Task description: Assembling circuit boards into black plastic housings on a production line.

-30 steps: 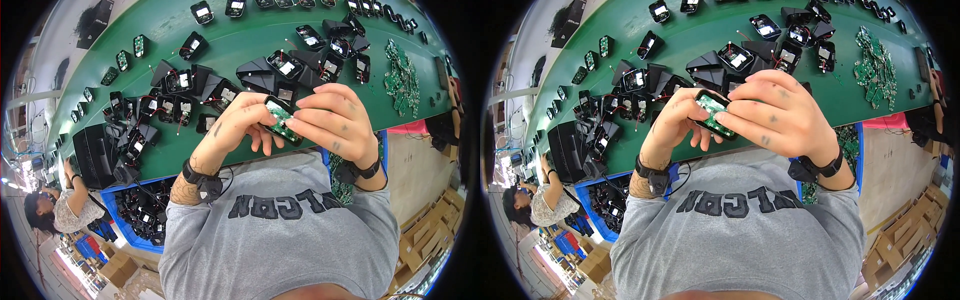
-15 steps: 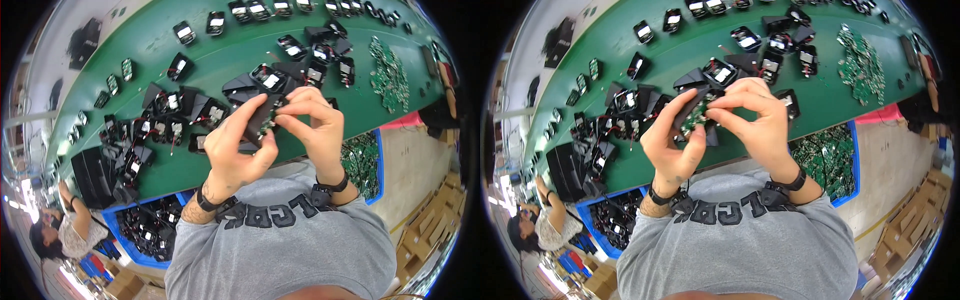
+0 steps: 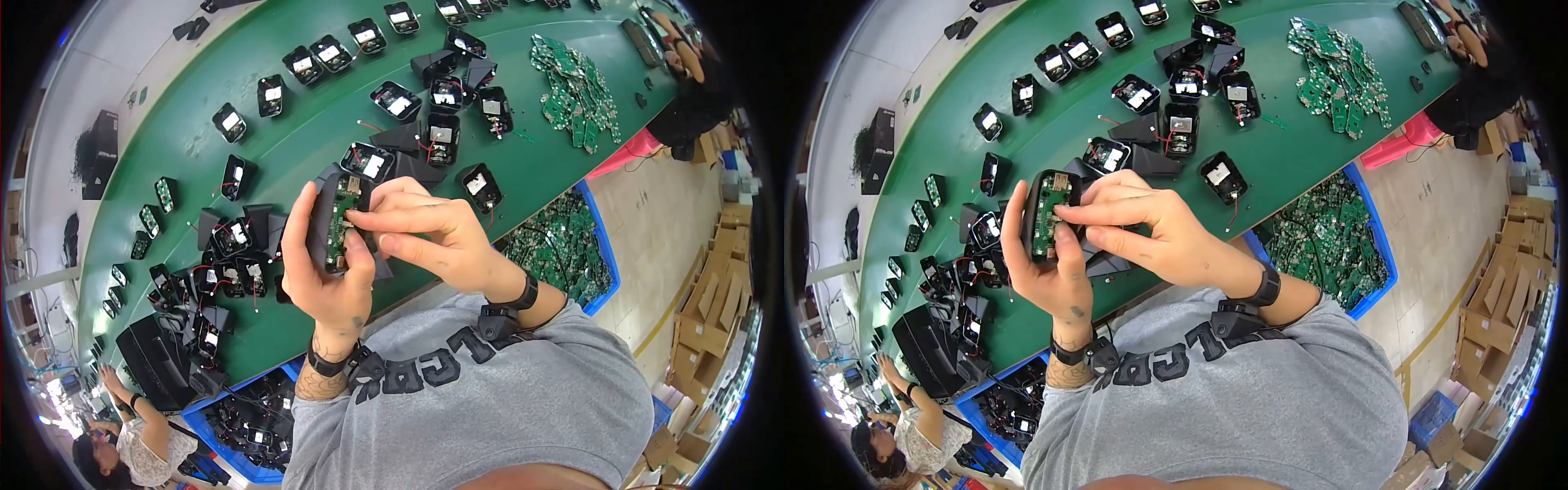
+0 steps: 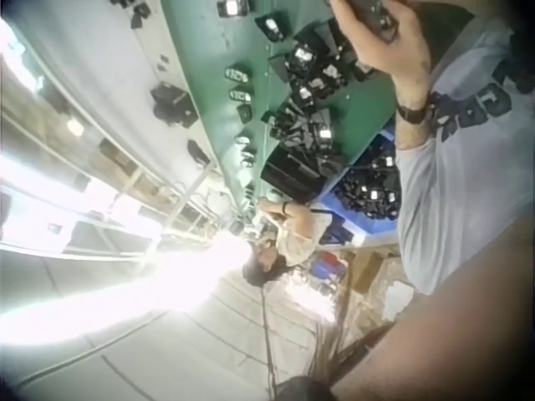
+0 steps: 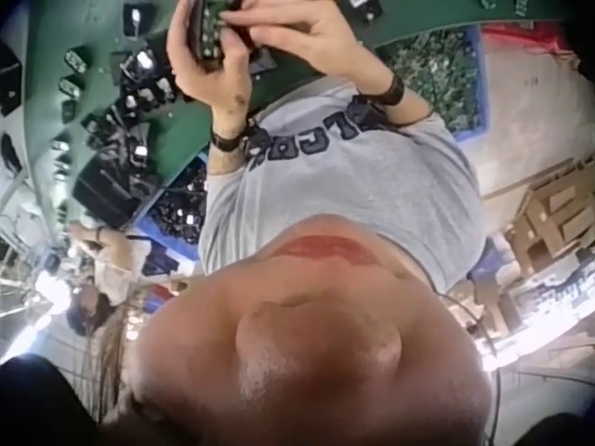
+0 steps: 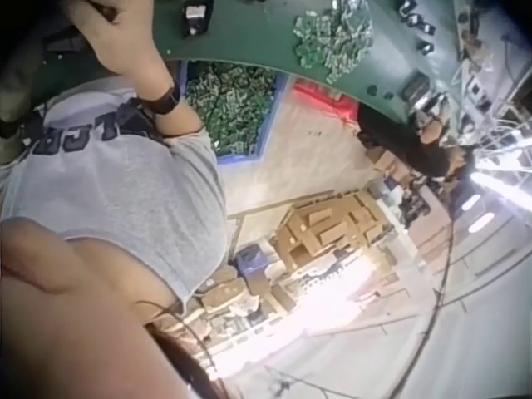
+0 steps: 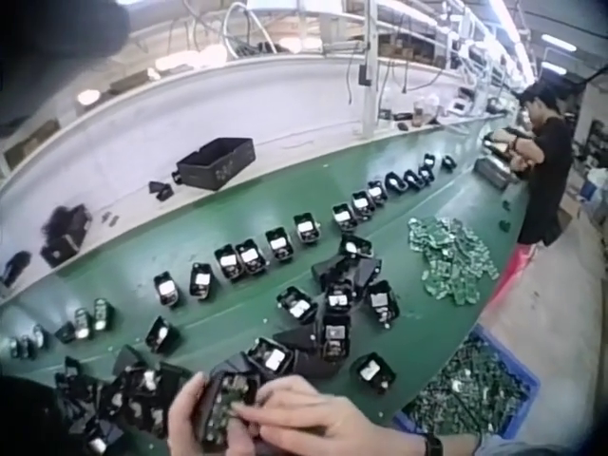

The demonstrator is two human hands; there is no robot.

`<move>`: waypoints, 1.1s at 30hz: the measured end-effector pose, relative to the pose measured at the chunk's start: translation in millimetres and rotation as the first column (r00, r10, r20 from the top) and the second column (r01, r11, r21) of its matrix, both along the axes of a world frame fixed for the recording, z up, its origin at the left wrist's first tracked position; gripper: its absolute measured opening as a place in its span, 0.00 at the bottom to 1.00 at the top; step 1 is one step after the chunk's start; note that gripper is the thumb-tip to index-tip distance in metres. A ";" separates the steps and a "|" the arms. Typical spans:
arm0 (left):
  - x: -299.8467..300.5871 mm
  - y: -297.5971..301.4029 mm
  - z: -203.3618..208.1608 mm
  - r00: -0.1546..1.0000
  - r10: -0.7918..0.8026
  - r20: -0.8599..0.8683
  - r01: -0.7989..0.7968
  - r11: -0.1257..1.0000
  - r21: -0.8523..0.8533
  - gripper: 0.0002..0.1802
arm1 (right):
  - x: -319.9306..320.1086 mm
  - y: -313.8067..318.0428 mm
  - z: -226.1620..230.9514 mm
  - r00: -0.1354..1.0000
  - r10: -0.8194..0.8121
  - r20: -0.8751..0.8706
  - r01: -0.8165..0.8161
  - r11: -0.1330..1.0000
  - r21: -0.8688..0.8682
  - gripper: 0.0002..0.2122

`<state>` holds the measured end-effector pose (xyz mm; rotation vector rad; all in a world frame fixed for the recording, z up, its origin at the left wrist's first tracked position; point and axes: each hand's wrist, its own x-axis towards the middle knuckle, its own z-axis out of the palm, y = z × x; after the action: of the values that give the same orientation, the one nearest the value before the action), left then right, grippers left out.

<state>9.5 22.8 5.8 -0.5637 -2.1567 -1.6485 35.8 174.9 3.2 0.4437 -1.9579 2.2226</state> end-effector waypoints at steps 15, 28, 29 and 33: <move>-140.9 -103.4 44.4 0.970 0.210 -0.124 -0.238 0.705 -0.668 0.21 | 9.1 203.9 -1.9 0.558 -0.802 -0.214 0.584 0.196 0.788 0.11; -287.1 -169.2 -14.5 0.981 0.193 -0.026 -0.134 0.576 -0.807 0.19 | -17.2 284.1 -61.0 0.581 -0.668 -0.464 0.489 -0.169 0.856 0.16; -288.0 -152.2 -15.7 0.980 0.197 -0.042 -0.152 0.582 -0.799 0.20 | -18.8 281.3 -56.8 0.575 -0.670 -0.469 0.534 -0.127 0.836 0.16; -286.9 -120.1 -22.4 0.783 0.220 0.583 0.310 0.674 -0.671 0.21 | -29.6 237.7 -26.9 0.468 -0.824 -0.319 0.632 0.060 0.772 0.15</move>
<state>-277.3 -97.3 -16.6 -0.2612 -3.3879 -0.9392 6.2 412.6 -23.6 -0.7088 -2.3865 0.5586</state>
